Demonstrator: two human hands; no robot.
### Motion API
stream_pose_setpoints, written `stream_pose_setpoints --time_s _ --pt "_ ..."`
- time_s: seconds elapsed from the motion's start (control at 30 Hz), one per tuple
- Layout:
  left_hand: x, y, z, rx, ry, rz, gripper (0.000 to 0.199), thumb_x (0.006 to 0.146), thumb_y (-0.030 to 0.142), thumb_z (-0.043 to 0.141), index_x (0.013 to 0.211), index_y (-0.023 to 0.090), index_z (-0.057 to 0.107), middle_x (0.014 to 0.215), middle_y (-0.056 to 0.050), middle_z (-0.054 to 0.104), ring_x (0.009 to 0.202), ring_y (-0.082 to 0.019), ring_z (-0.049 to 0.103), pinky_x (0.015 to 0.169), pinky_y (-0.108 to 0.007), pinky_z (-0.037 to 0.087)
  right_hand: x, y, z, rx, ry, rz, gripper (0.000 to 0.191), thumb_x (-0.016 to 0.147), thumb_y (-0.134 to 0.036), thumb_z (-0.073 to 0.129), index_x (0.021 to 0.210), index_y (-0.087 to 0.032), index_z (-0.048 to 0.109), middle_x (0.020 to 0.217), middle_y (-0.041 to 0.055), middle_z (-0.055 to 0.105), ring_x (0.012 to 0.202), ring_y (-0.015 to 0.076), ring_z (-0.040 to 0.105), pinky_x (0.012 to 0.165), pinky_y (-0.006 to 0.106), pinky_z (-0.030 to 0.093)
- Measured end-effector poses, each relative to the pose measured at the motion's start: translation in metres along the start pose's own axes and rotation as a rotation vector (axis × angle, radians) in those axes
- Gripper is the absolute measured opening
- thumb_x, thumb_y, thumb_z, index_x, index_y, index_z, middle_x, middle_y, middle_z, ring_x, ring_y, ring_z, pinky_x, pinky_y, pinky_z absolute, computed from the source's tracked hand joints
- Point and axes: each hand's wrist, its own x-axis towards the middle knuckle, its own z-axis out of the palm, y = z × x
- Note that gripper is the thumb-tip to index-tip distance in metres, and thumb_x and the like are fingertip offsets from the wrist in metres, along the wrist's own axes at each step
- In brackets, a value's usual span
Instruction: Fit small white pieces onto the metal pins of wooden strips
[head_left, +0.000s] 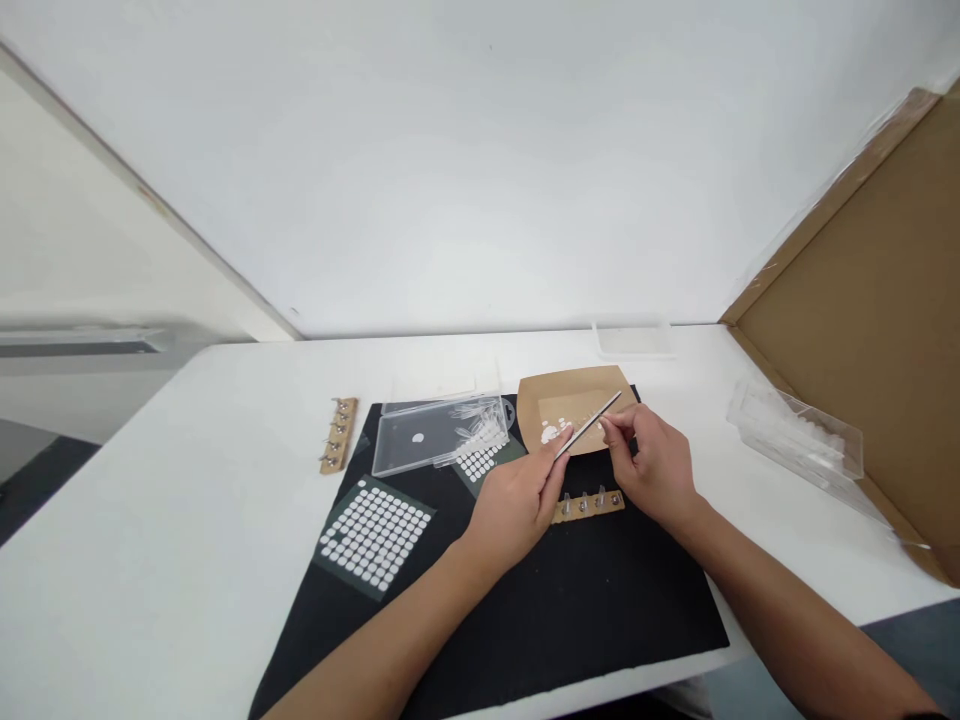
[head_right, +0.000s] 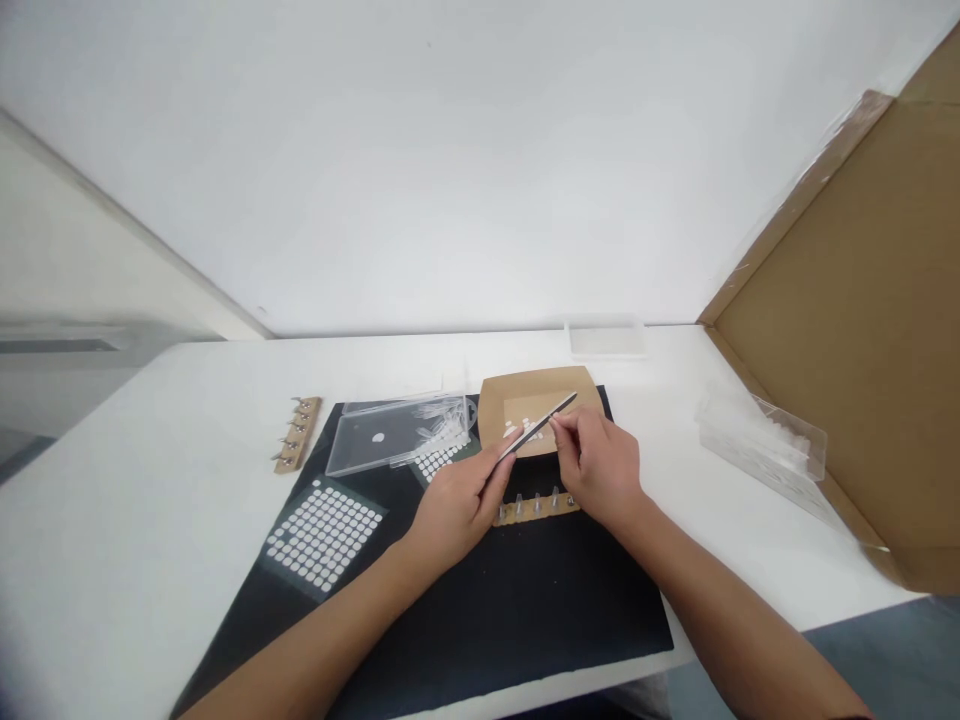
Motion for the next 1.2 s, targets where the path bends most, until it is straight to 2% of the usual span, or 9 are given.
stream_pose_setpoints --time_s 0.17,0.33,0.47,0.63,0.73,0.87,0.97,1.07,1.2 --pt "0.002 0.003 -0.002 -0.020 -0.016 0.012 0.042 0.114 0.030 0.044 0.150 0.020 0.063 0.104 -0.010 0.084 0.083 -0.021 0.081 0.079 -0.030 0.066 0.001 0.000 0.002 -0.060 0.022 0.000 0.023 0.112 -0.036 0.050 0.097 -0.024 0.062 0.090 0.0044 0.077 0.073 0.0186 0.070 0.060 0.030 0.041" --pt "0.003 0.004 -0.005 -0.032 0.011 -0.006 0.040 0.113 0.029 0.045 0.145 0.021 0.067 0.106 -0.009 0.084 0.086 -0.022 0.081 0.078 -0.031 0.065 0.005 0.002 -0.002 -0.030 -0.024 0.001 0.020 0.112 -0.034 0.049 0.097 -0.024 0.059 0.091 0.0048 0.076 0.076 0.0203 0.069 0.062 0.031 0.043" --pt "0.004 0.005 -0.007 -0.058 0.028 -0.033 0.039 0.113 0.030 0.044 0.142 0.021 0.068 0.113 -0.009 0.084 0.095 -0.023 0.082 0.085 -0.032 0.065 0.005 0.005 -0.004 -0.016 -0.037 -0.007 0.017 0.110 -0.032 0.052 0.097 -0.024 0.059 0.092 0.0037 0.076 0.077 0.0200 0.070 0.065 0.031 0.044" --pt "0.003 0.004 -0.005 -0.071 0.023 -0.043 0.038 0.112 0.029 0.045 0.142 0.021 0.069 0.109 -0.009 0.084 0.089 -0.022 0.082 0.080 -0.031 0.065 0.003 0.003 0.002 -0.100 -0.011 -0.002 0.021 0.110 -0.032 0.052 0.092 -0.024 0.059 0.086 0.0036 0.075 0.071 0.0201 0.067 0.060 0.032 0.036" --pt "0.003 0.004 -0.003 -0.060 0.026 -0.055 0.038 0.112 0.030 0.046 0.141 0.021 0.070 0.110 -0.009 0.084 0.090 -0.023 0.082 0.081 -0.031 0.065 0.002 -0.001 0.006 -0.120 -0.041 -0.029 0.024 0.111 -0.033 0.051 0.089 -0.024 0.056 0.081 0.0032 0.072 0.067 0.0206 0.065 0.058 0.032 0.033" --pt "0.003 0.006 -0.002 -0.049 0.054 -0.040 0.039 0.113 0.029 0.045 0.140 0.018 0.071 0.104 -0.009 0.085 0.085 -0.022 0.082 0.078 -0.030 0.065 0.002 -0.005 0.005 -0.109 -0.097 -0.039 0.026 0.111 -0.031 0.048 0.086 -0.024 0.054 0.075 0.0029 0.067 0.067 0.0212 0.062 0.061 0.033 0.035" --pt "0.003 0.007 -0.001 -0.046 0.048 -0.040 0.040 0.113 0.030 0.044 0.141 0.018 0.070 0.103 -0.009 0.085 0.083 -0.021 0.081 0.078 -0.029 0.065 0.005 -0.002 0.004 -0.137 -0.074 -0.009 0.025 0.110 -0.030 0.049 0.086 -0.024 0.054 0.075 0.0037 0.067 0.067 0.0222 0.060 0.063 0.034 0.035" --pt "0.003 0.008 0.000 -0.040 0.040 -0.044 0.040 0.113 0.029 0.044 0.142 0.016 0.069 0.107 -0.010 0.085 0.086 -0.023 0.082 0.076 -0.029 0.065 0.006 0.000 0.006 -0.162 -0.047 0.019 0.023 0.109 -0.030 0.049 0.088 -0.024 0.055 0.077 0.0041 0.068 0.065 0.0224 0.059 0.063 0.034 0.033" --pt "0.003 0.007 0.001 -0.041 0.052 -0.043 0.038 0.112 0.027 0.045 0.139 0.018 0.071 0.118 -0.011 0.084 0.097 -0.025 0.083 0.084 -0.032 0.067 0.005 -0.004 0.009 -0.115 -0.092 -0.065 0.025 0.110 -0.031 0.048 0.087 -0.024 0.054 0.074 0.0032 0.068 0.065 0.0229 0.058 0.065 0.035 0.033"
